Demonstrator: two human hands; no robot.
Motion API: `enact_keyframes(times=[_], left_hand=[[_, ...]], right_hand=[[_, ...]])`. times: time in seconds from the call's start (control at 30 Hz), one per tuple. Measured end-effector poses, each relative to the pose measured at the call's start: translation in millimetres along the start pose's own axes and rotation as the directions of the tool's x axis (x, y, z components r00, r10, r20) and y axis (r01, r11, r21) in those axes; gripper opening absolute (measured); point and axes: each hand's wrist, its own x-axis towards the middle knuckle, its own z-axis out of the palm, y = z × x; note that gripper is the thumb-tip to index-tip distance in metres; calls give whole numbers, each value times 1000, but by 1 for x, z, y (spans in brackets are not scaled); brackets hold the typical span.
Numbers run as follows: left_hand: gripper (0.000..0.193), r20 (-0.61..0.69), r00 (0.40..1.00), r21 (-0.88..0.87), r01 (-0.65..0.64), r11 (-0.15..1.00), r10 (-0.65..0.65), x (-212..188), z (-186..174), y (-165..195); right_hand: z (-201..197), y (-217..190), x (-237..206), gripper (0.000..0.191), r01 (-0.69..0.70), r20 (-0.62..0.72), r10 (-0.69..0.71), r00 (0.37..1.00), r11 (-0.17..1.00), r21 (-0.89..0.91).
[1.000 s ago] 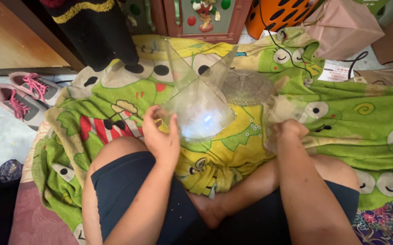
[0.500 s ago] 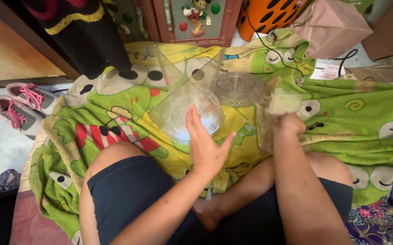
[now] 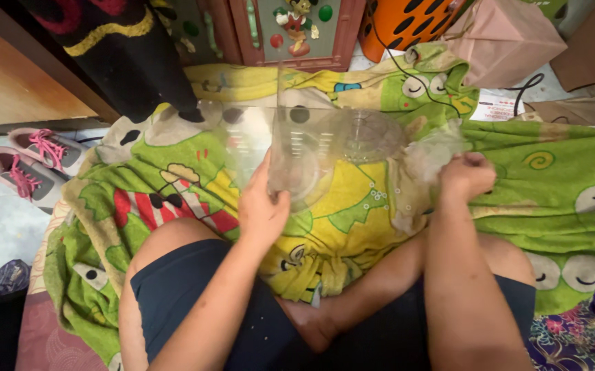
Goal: The person sits on a bed and takes apart a small plastic pet carrier, separating the clear dome lid from the base and detaching plastic side panels. They then fit the panels and lid back together, pressing the pieces into place on their lap.
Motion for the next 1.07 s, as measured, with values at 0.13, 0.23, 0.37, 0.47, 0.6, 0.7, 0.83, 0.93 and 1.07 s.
enact_keyframes(times=[0.13,0.23,0.37,0.47,0.6,0.7,0.83,0.93,1.07], left_hand=[[71,124,966,-56,234,971,-226,-7,-8,-5],[68,47,998,-81,48,996,-44,-12,-3,-1],[70,44,998,-100,38,994,-34,-15,3,2],[70,28,1000,-95,17,995,-14,-16,4,3],[73,33,998,-107,53,993,-50,-14,9,9],[72,37,997,-134,71,988,-66,-14,11,13],[67,10,1000,-158,18,987,-16,-17,13,13],[59,37,997,-266,80,961,-73,-19,17,9],[56,4,999,-240,35,970,-35,-21,22,2]], right_hand=[[-17,-2,0,12,-109,-22,110,994,895,-433],[-20,6,1,15,-11,64,54,996,841,-541],[-19,23,6,16,133,186,-29,982,806,-577],[-18,30,8,19,163,235,-23,972,785,-598],[-19,25,12,22,147,265,24,964,782,-606],[-24,25,14,24,132,280,51,959,792,-597],[-27,24,16,30,304,217,-216,952,745,-594],[-30,27,15,43,298,243,-199,949,814,-498],[-19,30,20,29,153,189,-61,980,839,-522]])
